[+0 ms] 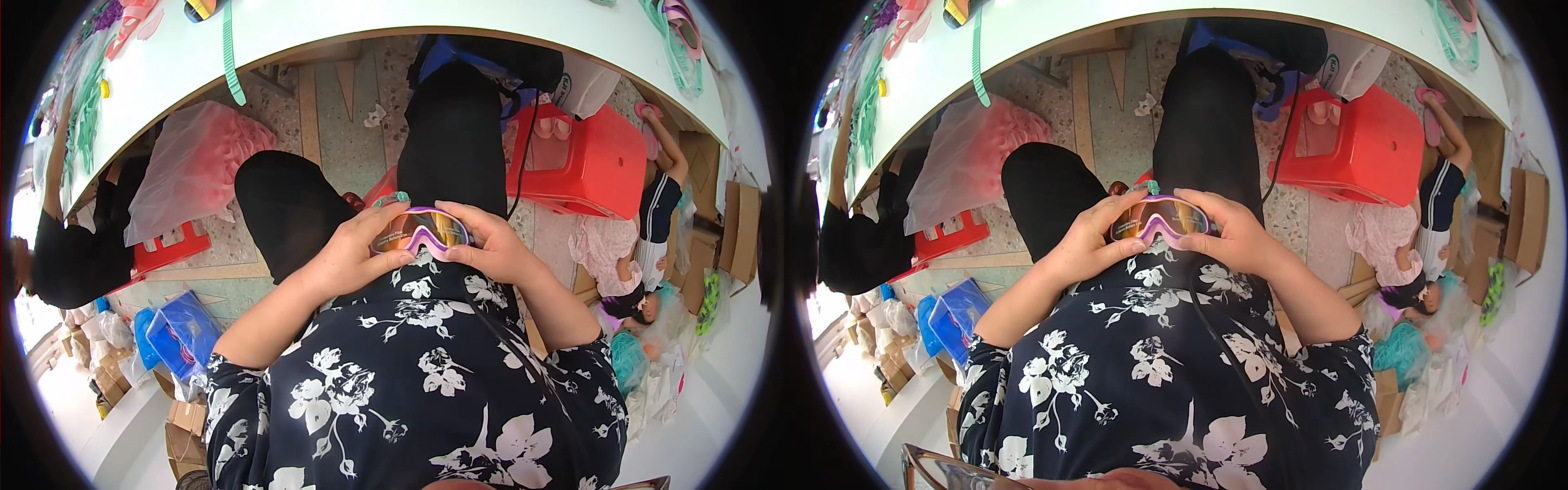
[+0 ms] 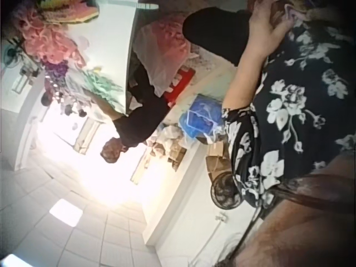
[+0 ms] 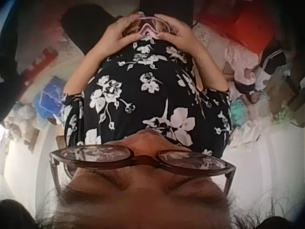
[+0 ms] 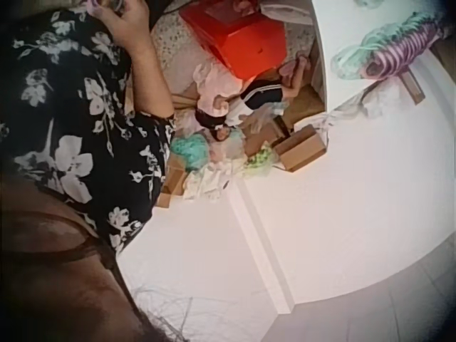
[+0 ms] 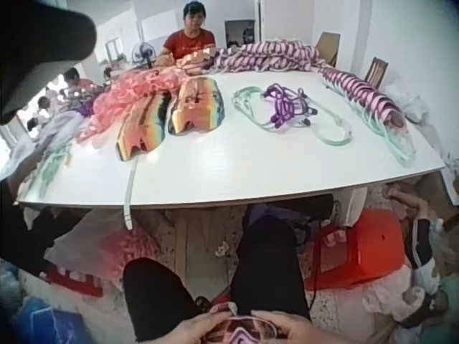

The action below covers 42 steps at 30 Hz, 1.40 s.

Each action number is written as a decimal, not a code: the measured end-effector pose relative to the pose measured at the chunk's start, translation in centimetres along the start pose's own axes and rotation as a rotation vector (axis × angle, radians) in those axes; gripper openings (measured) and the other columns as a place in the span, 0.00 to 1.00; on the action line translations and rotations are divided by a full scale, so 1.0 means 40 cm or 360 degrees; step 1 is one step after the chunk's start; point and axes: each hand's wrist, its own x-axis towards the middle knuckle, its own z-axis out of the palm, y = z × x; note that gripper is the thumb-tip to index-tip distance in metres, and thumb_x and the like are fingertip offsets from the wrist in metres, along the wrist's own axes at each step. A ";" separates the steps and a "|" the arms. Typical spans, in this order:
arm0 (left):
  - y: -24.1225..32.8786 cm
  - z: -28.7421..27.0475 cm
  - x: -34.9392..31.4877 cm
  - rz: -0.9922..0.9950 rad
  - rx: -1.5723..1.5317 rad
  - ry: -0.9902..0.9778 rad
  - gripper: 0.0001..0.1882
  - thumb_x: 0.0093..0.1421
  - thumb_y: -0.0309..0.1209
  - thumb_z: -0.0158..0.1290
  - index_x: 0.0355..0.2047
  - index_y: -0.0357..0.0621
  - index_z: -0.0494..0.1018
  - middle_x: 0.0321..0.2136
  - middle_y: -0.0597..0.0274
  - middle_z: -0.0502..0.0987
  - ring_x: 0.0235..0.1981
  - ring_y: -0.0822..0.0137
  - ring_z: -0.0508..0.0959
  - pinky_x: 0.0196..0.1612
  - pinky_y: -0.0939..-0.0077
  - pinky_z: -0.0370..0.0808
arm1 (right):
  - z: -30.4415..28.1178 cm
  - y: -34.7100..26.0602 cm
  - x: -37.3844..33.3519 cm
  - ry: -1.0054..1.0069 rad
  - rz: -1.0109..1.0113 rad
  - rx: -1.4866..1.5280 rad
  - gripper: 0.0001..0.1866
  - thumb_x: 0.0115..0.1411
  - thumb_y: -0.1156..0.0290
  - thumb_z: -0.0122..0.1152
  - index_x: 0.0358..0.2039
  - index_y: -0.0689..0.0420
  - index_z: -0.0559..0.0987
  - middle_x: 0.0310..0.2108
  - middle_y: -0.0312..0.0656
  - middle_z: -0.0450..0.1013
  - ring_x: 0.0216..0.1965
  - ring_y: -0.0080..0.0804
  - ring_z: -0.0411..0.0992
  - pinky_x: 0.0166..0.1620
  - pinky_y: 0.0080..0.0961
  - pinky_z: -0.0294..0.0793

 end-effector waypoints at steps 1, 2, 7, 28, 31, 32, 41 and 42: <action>0.004 0.003 -0.004 -0.0018 -0.0017 0.0019 0.35 0.57 0.38 0.64 0.60 0.33 0.65 0.51 0.42 0.74 0.50 0.52 0.77 0.53 0.66 0.74 | 0.008 0.001 -0.002 0.0029 -0.0004 0.0033 0.36 0.60 0.75 0.67 0.65 0.66 0.62 0.61 0.46 0.65 0.61 0.31 0.65 0.64 0.30 0.63; 0.006 0.007 -0.007 -0.0037 -0.0033 0.0038 0.35 0.57 0.38 0.64 0.60 0.33 0.65 0.51 0.42 0.74 0.50 0.52 0.77 0.53 0.66 0.74 | 0.017 0.000 -0.004 0.0058 -0.0007 0.0067 0.35 0.60 0.75 0.66 0.65 0.66 0.62 0.61 0.46 0.65 0.61 0.31 0.65 0.64 0.30 0.63; -0.010 0.028 -0.007 0.0056 -0.0073 0.0186 0.34 0.58 0.37 0.63 0.60 0.32 0.65 0.46 0.44 0.75 0.47 0.54 0.78 0.51 0.65 0.74 | 0.076 -0.016 -0.002 0.0385 0.0023 0.0639 0.33 0.56 0.68 0.71 0.60 0.66 0.69 0.53 0.50 0.72 0.55 0.30 0.70 0.57 0.27 0.69; -0.012 0.113 0.120 0.0400 0.0490 0.0896 0.23 0.44 0.27 0.60 0.43 0.35 0.72 0.32 0.50 0.76 0.31 0.52 0.78 0.36 0.64 0.76 | 0.071 0.032 0.089 0.0926 -0.0373 -0.0259 0.24 0.49 0.75 0.66 0.48 0.63 0.73 0.40 0.41 0.71 0.40 0.26 0.72 0.46 0.23 0.72; -0.007 0.095 0.129 0.0229 0.0439 0.0791 0.22 0.47 0.26 0.58 0.45 0.35 0.72 0.33 0.50 0.77 0.30 0.55 0.78 0.34 0.68 0.77 | 0.053 0.025 0.101 0.0892 -0.0290 -0.0244 0.22 0.51 0.72 0.68 0.47 0.63 0.74 0.38 0.41 0.74 0.40 0.25 0.73 0.46 0.23 0.73; 0.003 0.084 0.126 0.0148 0.0399 0.0739 0.22 0.48 0.27 0.59 0.45 0.36 0.72 0.32 0.50 0.77 0.29 0.56 0.79 0.34 0.68 0.77 | 0.049 0.014 0.102 0.0879 -0.0276 -0.0240 0.22 0.51 0.70 0.70 0.45 0.62 0.75 0.38 0.42 0.75 0.39 0.26 0.74 0.45 0.24 0.74; 0.006 -0.004 0.053 0.0118 0.0406 0.0385 0.26 0.51 0.30 0.63 0.51 0.38 0.72 0.43 0.45 0.78 0.47 0.47 0.79 0.50 0.60 0.76 | 0.044 0.006 0.094 0.0525 -0.0296 -0.0175 0.28 0.54 0.66 0.71 0.52 0.66 0.73 0.45 0.47 0.74 0.48 0.32 0.75 0.51 0.28 0.74; -0.006 -0.012 0.049 0.0224 0.0537 0.0446 0.25 0.50 0.28 0.62 0.50 0.38 0.72 0.45 0.45 0.77 0.51 0.45 0.76 0.54 0.58 0.74 | 0.042 0.003 0.101 0.0411 -0.0302 -0.0062 0.26 0.57 0.68 0.69 0.52 0.66 0.73 0.46 0.45 0.73 0.49 0.32 0.74 0.53 0.28 0.73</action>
